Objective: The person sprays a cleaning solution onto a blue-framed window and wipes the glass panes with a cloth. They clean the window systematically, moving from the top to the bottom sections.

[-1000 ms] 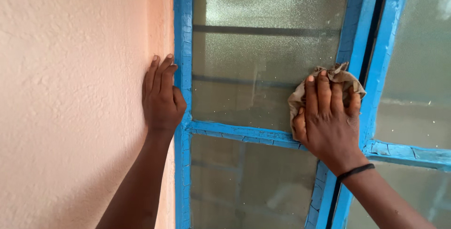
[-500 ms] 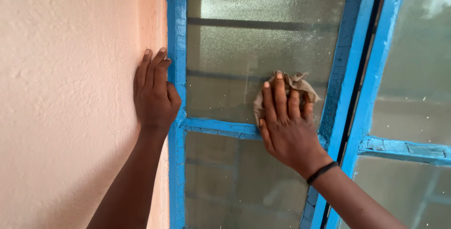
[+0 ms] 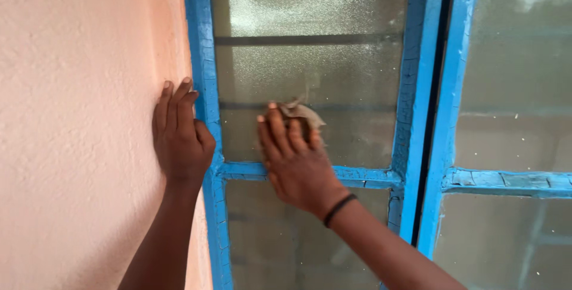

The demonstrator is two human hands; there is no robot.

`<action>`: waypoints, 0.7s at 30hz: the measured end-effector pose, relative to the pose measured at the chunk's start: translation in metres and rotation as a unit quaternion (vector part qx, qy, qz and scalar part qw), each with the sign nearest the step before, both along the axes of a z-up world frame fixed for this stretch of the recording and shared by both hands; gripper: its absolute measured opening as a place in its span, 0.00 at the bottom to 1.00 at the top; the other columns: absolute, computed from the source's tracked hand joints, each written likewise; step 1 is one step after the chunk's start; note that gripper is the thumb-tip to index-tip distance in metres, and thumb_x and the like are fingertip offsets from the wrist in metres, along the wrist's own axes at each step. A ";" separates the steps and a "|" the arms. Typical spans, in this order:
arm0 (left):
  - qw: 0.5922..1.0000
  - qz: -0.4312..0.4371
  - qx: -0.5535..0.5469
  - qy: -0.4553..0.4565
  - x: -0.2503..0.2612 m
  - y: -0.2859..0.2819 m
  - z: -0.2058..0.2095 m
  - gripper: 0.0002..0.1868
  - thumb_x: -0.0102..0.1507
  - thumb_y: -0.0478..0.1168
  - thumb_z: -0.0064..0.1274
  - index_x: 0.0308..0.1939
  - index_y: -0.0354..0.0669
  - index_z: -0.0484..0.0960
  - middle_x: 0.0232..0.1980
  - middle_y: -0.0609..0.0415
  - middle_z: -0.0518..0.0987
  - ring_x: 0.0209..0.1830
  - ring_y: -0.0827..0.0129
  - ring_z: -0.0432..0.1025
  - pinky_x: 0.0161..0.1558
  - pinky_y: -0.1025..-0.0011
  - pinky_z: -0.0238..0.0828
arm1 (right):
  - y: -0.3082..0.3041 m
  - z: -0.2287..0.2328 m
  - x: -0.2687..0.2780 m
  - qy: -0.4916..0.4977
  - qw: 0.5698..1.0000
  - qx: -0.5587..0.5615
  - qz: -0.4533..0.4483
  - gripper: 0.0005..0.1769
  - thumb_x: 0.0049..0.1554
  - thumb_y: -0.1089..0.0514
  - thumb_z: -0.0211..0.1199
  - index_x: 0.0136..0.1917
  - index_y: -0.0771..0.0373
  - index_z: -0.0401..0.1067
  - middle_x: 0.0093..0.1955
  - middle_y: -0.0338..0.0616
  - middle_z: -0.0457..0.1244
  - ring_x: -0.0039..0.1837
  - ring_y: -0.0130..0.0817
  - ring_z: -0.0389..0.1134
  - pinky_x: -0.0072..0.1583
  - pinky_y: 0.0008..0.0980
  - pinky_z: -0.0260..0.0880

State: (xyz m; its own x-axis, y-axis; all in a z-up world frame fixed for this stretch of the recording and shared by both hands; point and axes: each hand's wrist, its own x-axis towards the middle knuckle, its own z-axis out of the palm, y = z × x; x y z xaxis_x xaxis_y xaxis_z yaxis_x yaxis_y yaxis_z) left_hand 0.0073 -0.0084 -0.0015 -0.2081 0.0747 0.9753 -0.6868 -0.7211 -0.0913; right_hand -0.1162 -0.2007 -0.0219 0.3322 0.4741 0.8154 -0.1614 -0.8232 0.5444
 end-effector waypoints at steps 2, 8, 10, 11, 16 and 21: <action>1.000 0.002 0.001 0.004 0.000 0.000 0.001 0.22 0.62 0.26 0.39 0.59 0.34 0.78 0.73 0.49 0.75 0.78 0.47 0.62 0.77 0.53 0.58 | 0.014 0.000 0.011 0.004 1.000 0.003 0.031 0.43 0.56 0.46 0.54 0.80 0.67 0.52 0.83 0.58 0.45 0.71 0.52 0.58 0.68 0.55 0.56; 0.999 -0.039 0.037 0.002 0.000 0.008 0.001 0.23 0.63 0.26 0.39 0.61 0.33 0.76 0.74 0.45 0.73 0.79 0.43 0.59 0.78 0.51 0.55 | 0.043 -0.003 0.034 -0.023 1.000 0.004 0.004 0.43 0.56 0.45 0.54 0.81 0.64 0.55 0.83 0.51 0.46 0.73 0.47 0.58 0.70 0.50 0.57; 0.999 -0.041 0.033 0.002 -0.001 0.008 0.000 0.23 0.62 0.26 0.39 0.61 0.33 0.76 0.74 0.45 0.73 0.79 0.43 0.59 0.78 0.51 0.55 | 0.033 -0.003 0.030 -0.014 1.000 -0.001 0.025 0.40 0.60 0.45 0.52 0.81 0.62 0.54 0.84 0.47 0.46 0.75 0.46 0.58 0.71 0.51 0.57; 0.999 -0.043 0.031 0.001 -0.001 0.007 0.000 0.23 0.62 0.25 0.39 0.61 0.33 0.76 0.74 0.45 0.73 0.79 0.43 0.59 0.78 0.51 0.55 | 0.024 -0.002 0.025 -0.011 0.999 -0.004 0.034 0.38 0.63 0.45 0.51 0.82 0.61 0.53 0.85 0.45 0.46 0.76 0.45 0.58 0.72 0.52 0.57; 0.999 -0.041 0.030 0.014 -0.002 0.007 -0.001 0.24 0.61 0.25 0.38 0.61 0.33 0.77 0.74 0.45 0.73 0.79 0.43 0.60 0.78 0.52 0.54 | -0.028 -0.008 -0.012 0.004 0.998 0.019 -0.052 0.38 0.63 0.42 0.46 0.82 0.56 0.49 0.84 0.43 0.44 0.77 0.47 0.55 0.69 0.60 0.55; 0.999 -0.039 0.025 -0.005 0.001 0.007 0.004 0.22 0.62 0.25 0.38 0.58 0.33 0.77 0.72 0.45 0.74 0.79 0.45 0.60 0.78 0.53 0.56 | -0.077 -0.016 -0.061 -0.041 0.991 0.098 -0.084 0.38 0.60 0.43 0.45 0.82 0.55 0.52 0.84 0.46 0.45 0.77 0.50 0.53 0.70 0.62 0.47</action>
